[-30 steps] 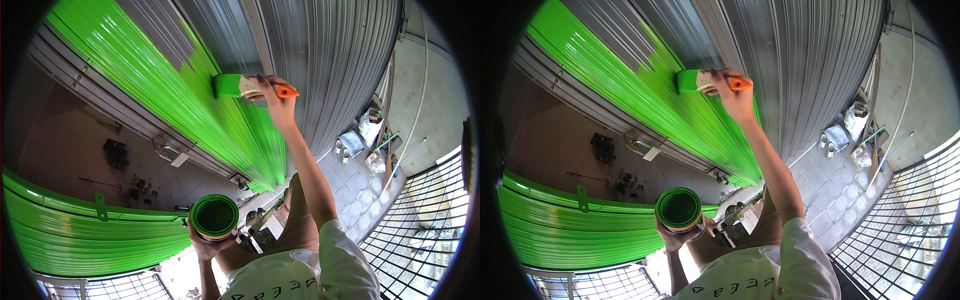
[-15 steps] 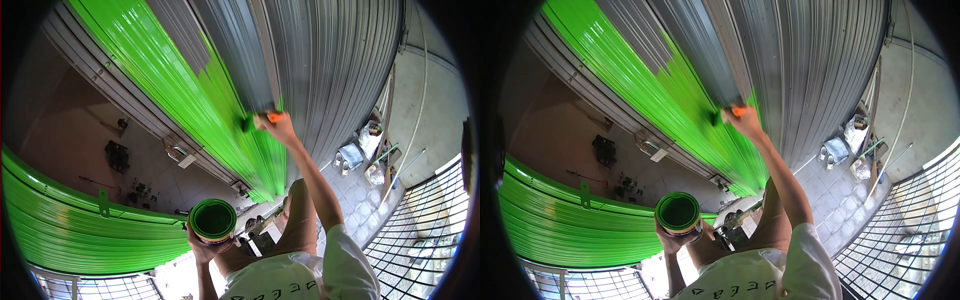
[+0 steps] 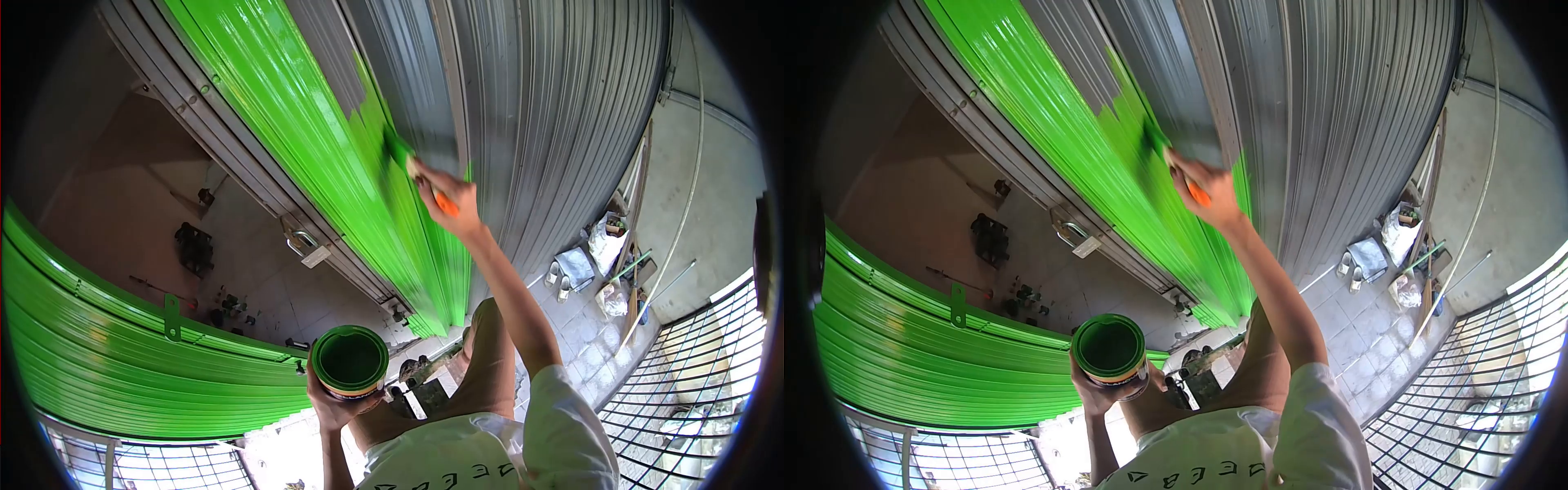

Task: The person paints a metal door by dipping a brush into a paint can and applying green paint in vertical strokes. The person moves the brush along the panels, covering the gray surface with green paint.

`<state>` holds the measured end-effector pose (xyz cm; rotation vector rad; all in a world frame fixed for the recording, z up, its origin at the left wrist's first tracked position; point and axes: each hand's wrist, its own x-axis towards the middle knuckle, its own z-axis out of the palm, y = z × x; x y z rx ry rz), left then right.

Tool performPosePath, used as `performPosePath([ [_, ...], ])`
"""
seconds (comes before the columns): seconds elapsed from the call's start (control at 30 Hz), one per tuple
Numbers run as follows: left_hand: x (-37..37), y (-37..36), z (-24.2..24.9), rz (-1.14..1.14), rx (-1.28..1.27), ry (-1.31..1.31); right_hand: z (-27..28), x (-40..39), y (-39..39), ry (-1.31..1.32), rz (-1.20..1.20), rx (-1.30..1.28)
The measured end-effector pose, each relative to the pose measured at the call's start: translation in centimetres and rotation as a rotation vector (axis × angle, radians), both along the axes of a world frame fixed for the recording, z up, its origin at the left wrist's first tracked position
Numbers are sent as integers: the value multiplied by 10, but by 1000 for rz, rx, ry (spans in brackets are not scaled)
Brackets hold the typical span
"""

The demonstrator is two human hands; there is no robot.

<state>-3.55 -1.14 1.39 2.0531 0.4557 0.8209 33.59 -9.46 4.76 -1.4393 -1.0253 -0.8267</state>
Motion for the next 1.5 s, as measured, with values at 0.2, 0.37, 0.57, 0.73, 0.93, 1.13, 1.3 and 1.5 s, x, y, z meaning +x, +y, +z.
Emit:
performPosePath([
  [0.2, -5, 7, -4, -6, 33, 27, -57, 14, -18, 50, 85, -273],
  [0.37, -2, 2, 1, 3, 47, 17, 77, 46, -1, -283, -89, -445],
  [0.57, -1, -7, 5, 5, 15, 11, 225, 34, 0, -438, -73, 119],
  [0.73, -4, -4, 6, -6, 50, 11, 176, 43, 15, -420, -54, 170],
  [0.93, -5, 1, -1, -10, -5, 16, 9, 13, -4, -81, 81, -36],
  [1.13, 2, -1, 0, -25, 16, 41, -18, 15, -39, 505, 228, -218],
  [1.3, 6, -4, -3, -23, 66, 50, 52, 33, -7, 630, 361, 76],
  [1.5, 9, -7, -1, -19, 62, 59, 169, 23, -11, 484, 715, 581],
])
